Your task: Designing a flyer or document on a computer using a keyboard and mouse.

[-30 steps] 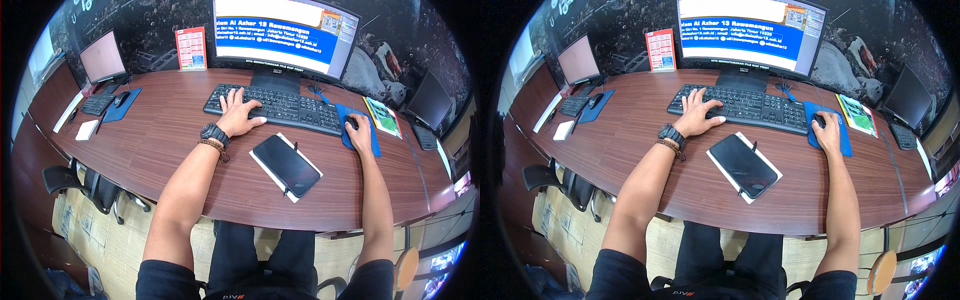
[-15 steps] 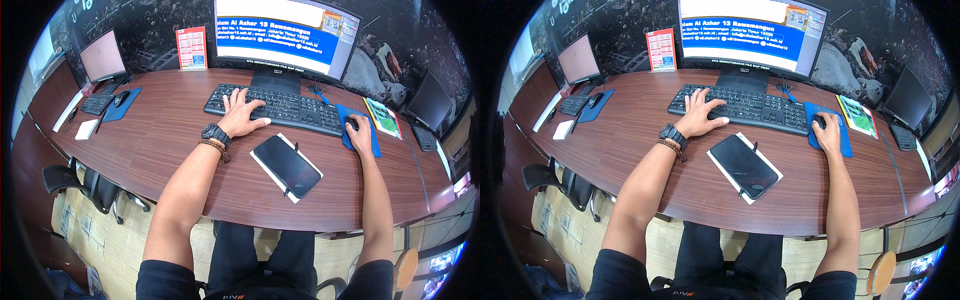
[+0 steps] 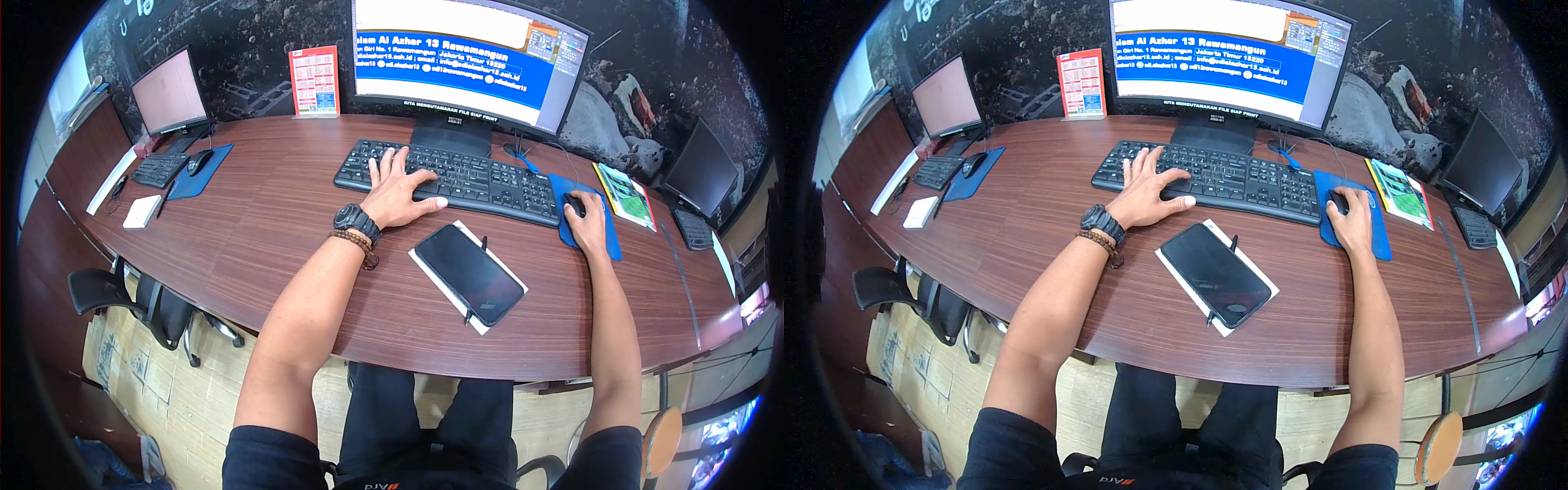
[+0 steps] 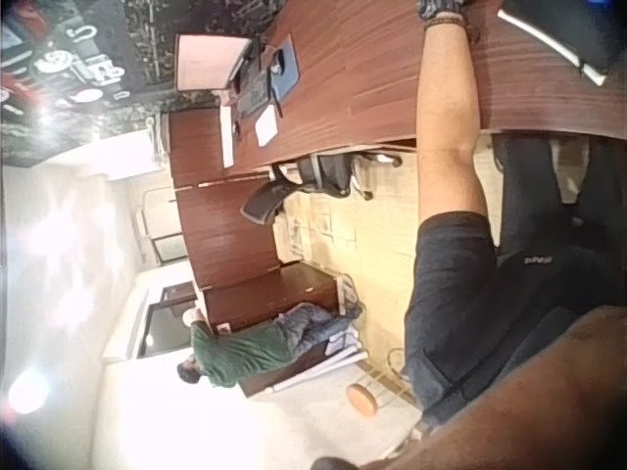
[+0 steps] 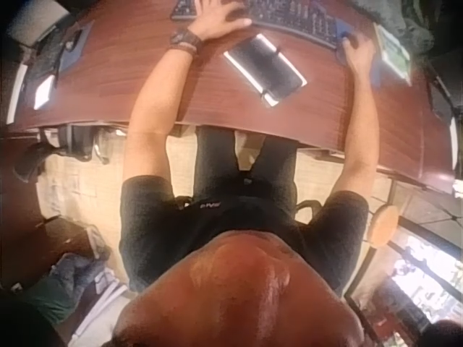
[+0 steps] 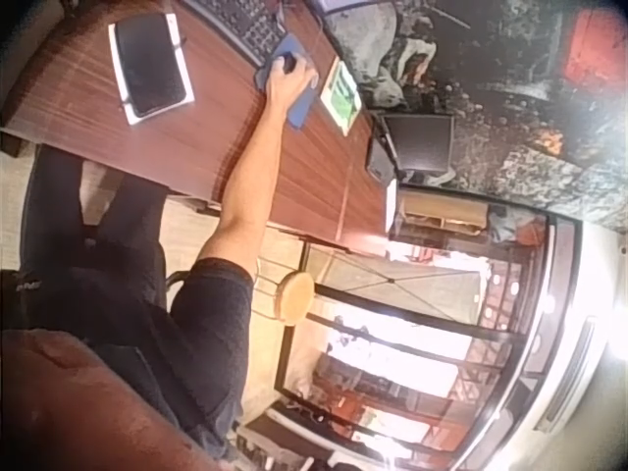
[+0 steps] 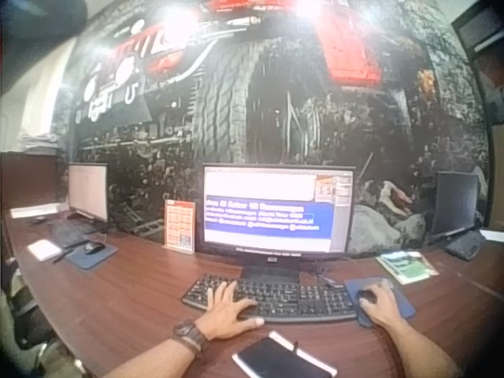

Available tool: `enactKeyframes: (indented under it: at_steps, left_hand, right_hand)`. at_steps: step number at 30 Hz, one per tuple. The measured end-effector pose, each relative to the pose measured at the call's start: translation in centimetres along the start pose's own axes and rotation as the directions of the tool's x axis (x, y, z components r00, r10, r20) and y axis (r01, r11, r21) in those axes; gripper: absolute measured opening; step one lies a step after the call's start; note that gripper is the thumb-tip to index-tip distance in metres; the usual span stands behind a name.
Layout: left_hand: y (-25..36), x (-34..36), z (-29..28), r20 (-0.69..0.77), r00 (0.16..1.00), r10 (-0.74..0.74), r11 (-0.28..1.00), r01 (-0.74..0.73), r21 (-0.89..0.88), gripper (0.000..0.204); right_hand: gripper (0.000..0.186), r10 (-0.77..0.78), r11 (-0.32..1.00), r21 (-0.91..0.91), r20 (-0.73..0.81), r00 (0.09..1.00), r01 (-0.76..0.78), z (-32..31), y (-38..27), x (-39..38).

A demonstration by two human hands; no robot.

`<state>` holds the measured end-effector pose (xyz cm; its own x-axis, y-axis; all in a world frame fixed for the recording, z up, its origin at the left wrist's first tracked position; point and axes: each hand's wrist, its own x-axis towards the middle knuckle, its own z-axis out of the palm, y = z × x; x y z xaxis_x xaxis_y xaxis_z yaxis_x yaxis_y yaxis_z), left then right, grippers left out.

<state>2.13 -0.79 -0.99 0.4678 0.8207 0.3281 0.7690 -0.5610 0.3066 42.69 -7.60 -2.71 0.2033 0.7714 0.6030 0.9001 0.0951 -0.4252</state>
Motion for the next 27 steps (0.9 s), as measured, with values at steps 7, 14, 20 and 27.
enactKeyframes:
  at_steps: [7,14,20,27]
  left_hand:
    - [-2.9,-0.5,-1.4,-0.199,0.926,-0.321,0.945,0.327,-0.001,0.082]
    - [-2.9,-0.7,-1.9,-0.085,0.893,-0.442,0.896,0.444,-0.004,0.097]
    - [-3.1,-0.8,-1.8,-0.077,0.9,-0.428,0.902,0.431,0.024,0.097]
    - [-2.9,-0.7,-1.7,-0.156,0.92,-0.359,0.914,0.38,0.14,0.088]
  right_hand:
    - [0.033,-0.017,1.0,0.013,0.01,1.0,0.017,0.0,-0.4,0.0]
    - [0.034,-0.024,0.999,0.025,0.019,1.0,0.024,0.1,-0.1,0.1]
    - [0.034,-0.046,0.999,0.026,0.015,0.999,0.046,0.2,0.1,0.1]
    - [0.034,-0.033,0.999,0.035,0.026,0.999,0.033,0.1,-0.2,0.1]
